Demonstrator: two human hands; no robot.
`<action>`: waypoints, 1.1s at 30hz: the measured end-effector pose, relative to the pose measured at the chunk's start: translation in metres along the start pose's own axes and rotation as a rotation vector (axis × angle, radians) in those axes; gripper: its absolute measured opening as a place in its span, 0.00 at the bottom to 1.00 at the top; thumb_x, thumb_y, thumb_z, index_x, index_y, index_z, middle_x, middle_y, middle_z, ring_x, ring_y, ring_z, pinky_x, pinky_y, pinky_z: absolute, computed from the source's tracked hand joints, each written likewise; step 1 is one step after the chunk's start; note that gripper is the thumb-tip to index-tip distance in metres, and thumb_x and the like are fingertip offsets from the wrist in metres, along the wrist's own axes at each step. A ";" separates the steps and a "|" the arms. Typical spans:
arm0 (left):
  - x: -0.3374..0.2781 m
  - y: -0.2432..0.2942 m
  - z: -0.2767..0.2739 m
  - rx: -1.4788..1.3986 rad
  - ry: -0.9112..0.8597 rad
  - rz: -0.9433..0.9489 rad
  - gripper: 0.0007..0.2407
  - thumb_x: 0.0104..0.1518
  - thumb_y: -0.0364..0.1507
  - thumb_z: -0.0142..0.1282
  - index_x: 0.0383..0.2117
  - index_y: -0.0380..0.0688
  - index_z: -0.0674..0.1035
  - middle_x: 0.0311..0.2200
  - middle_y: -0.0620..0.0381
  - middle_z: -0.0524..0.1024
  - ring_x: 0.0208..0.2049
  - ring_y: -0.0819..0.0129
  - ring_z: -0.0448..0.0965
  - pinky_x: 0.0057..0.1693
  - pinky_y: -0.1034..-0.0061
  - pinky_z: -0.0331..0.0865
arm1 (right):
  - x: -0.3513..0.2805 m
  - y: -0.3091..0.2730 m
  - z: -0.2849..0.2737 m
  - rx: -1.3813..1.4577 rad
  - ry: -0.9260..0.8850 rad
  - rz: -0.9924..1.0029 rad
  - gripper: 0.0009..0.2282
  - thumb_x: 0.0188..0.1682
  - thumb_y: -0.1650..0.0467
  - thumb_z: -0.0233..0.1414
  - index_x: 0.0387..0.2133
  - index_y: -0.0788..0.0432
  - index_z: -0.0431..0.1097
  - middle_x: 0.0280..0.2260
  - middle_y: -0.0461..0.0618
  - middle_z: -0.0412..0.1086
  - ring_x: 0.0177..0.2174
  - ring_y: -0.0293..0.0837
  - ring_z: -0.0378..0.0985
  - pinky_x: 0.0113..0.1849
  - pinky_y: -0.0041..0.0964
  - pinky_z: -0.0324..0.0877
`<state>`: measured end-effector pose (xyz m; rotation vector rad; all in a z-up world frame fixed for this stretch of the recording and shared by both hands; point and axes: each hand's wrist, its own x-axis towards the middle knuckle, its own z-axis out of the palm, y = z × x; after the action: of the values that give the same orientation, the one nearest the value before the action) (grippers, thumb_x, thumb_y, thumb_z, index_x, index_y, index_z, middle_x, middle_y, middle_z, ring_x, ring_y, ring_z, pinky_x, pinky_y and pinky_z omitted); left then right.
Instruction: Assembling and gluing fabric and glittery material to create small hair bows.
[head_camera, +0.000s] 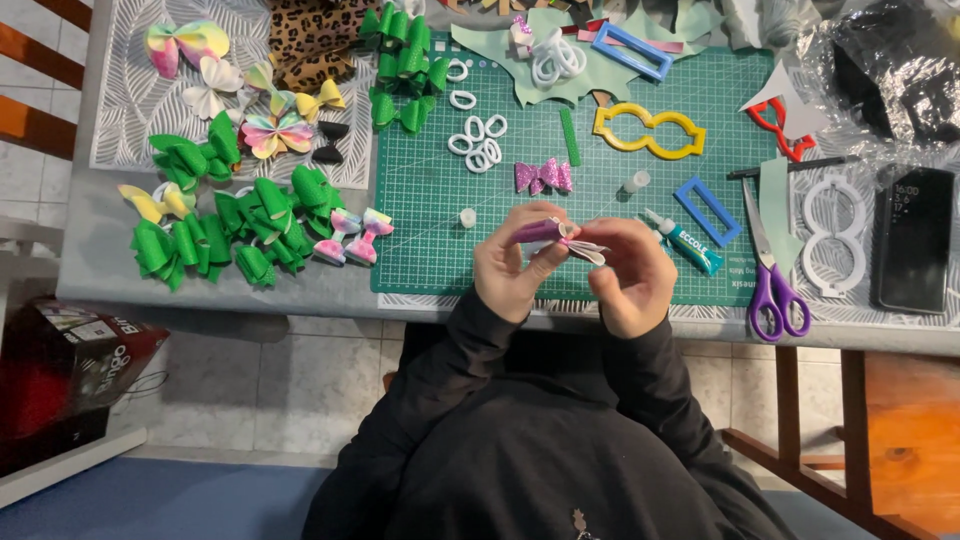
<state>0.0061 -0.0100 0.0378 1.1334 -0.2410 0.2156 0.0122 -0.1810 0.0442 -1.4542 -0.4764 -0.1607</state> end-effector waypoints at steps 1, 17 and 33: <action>0.000 0.001 -0.001 0.000 0.000 -0.003 0.09 0.63 0.24 0.63 0.47 0.38 0.81 0.48 0.55 0.78 0.55 0.68 0.77 0.61 0.72 0.73 | -0.001 0.004 -0.003 0.000 0.001 0.002 0.17 0.55 0.69 0.59 0.51 0.68 0.66 0.50 0.55 0.69 0.51 0.45 0.78 0.54 0.40 0.76; -0.007 -0.012 -0.016 0.353 -0.108 0.110 0.08 0.58 0.27 0.68 0.42 0.48 0.83 0.43 0.64 0.82 0.57 0.64 0.77 0.76 0.56 0.56 | -0.021 0.051 -0.036 0.560 -0.252 0.520 0.35 0.48 0.59 0.64 0.61 0.68 0.55 0.54 0.58 0.67 0.52 0.48 0.75 0.52 0.44 0.75; -0.010 0.006 -0.043 0.111 -0.218 -0.469 0.33 0.67 0.49 0.46 0.73 0.40 0.60 0.60 0.49 0.77 0.45 0.73 0.76 0.51 0.77 0.66 | -0.008 0.014 -0.020 -0.424 -0.104 -0.178 0.38 0.39 0.78 0.70 0.59 0.59 0.51 0.55 0.64 0.70 0.54 0.55 0.78 0.54 0.47 0.78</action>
<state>-0.0020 0.0313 0.0231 1.2918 -0.1505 -0.3142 0.0151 -0.2006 0.0275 -1.8395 -0.6864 -0.3456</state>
